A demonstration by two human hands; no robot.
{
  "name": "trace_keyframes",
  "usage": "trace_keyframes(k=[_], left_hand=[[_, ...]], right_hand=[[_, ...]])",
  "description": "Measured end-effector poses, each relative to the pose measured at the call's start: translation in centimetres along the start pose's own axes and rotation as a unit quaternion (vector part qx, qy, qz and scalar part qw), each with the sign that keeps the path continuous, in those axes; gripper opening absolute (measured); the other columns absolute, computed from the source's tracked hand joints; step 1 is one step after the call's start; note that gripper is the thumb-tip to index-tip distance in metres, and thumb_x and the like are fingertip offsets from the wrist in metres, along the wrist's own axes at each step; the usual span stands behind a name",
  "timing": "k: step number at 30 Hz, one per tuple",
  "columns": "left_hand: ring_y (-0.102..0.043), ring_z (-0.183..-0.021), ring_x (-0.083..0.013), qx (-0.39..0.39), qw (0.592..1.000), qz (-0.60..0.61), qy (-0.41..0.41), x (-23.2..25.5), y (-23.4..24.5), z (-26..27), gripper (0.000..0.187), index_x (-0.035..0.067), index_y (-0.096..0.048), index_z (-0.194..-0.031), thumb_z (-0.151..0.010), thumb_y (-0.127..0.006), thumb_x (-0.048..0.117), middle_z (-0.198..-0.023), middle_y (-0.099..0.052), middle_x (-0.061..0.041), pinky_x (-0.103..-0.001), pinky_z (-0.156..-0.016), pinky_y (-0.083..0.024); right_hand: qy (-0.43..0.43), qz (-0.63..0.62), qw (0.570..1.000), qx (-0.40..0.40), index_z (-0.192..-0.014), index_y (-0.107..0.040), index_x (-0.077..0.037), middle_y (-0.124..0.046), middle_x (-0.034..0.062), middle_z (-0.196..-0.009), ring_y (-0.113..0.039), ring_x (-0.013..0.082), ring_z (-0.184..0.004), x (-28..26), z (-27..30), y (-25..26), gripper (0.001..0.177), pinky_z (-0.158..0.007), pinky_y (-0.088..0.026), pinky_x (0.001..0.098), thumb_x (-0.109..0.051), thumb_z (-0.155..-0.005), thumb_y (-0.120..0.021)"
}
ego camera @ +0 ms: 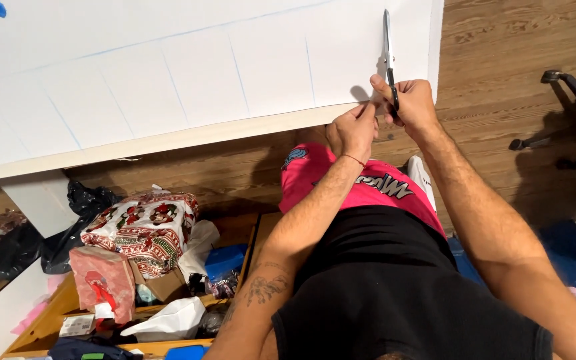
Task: Marking lines on a large white sheet using a triangle ruler and marker, then cutting the material with scissors.
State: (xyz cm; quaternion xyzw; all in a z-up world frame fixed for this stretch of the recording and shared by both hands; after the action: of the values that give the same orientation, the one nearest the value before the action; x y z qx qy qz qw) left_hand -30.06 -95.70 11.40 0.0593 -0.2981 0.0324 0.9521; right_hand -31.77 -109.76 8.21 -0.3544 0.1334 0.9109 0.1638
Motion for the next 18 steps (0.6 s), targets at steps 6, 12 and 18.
trace_keyframes(k=[6,12,18], left_hand=[[-0.056,-0.034,-0.0143,0.002,1.0,0.012,0.0,-4.3,-1.2,-2.7,0.018,0.005,-0.079,-0.094,-0.085,-0.078,0.021,-0.046,-0.057,-0.01,-0.023,-0.033,-0.039],[-0.057,-0.034,-0.0141,0.006,1.0,-0.006,0.014,-6.6,-1.7,-4.1,0.021,0.006,-0.079,-0.1,-0.087,-0.078,0.021,-0.047,-0.058,-0.01,-0.022,-0.032,-0.038],[-0.048,-0.036,-0.0096,-0.009,0.999,0.002,0.046,-3.5,-1.5,-2.6,0.022,0.006,-0.081,-0.097,-0.088,-0.08,0.026,-0.046,-0.053,-0.005,-0.021,-0.033,-0.034]], right_hand=[[-0.001,-0.006,1.0,0.0,-0.067,-0.057,-0.006,-0.051,0.0067,-0.049,-0.054,0.0114,-0.035,-0.8,-1.1,0.0,0.056,-0.03,-0.035,0.0204,-0.04,-0.096,-0.091],[-0.002,0.0,1.0,0.001,-0.069,-0.058,-0.006,-0.052,0.0063,-0.051,-0.055,0.0118,-0.036,-1.0,-2.7,0.0,0.056,-0.03,-0.035,0.0206,-0.042,-0.097,-0.09],[-0.034,0.014,0.999,-0.002,-0.062,-0.05,-0.012,-0.049,0.004,-0.05,-0.049,0.0094,-0.036,-5.2,-2.0,-1.3,0.06,-0.031,-0.028,0.0215,-0.045,-0.095,-0.086]])
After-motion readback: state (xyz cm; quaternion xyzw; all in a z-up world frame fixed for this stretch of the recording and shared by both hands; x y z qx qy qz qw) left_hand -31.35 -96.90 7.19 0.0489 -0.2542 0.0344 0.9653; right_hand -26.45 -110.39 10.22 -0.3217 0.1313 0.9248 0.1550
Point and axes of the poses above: each hand's wrist, its own z-axis away from the middle knuckle, its own y-axis out of the back of the hand, x = y × z, the point moved 5 cm from there along -z, towards the middle knuckle
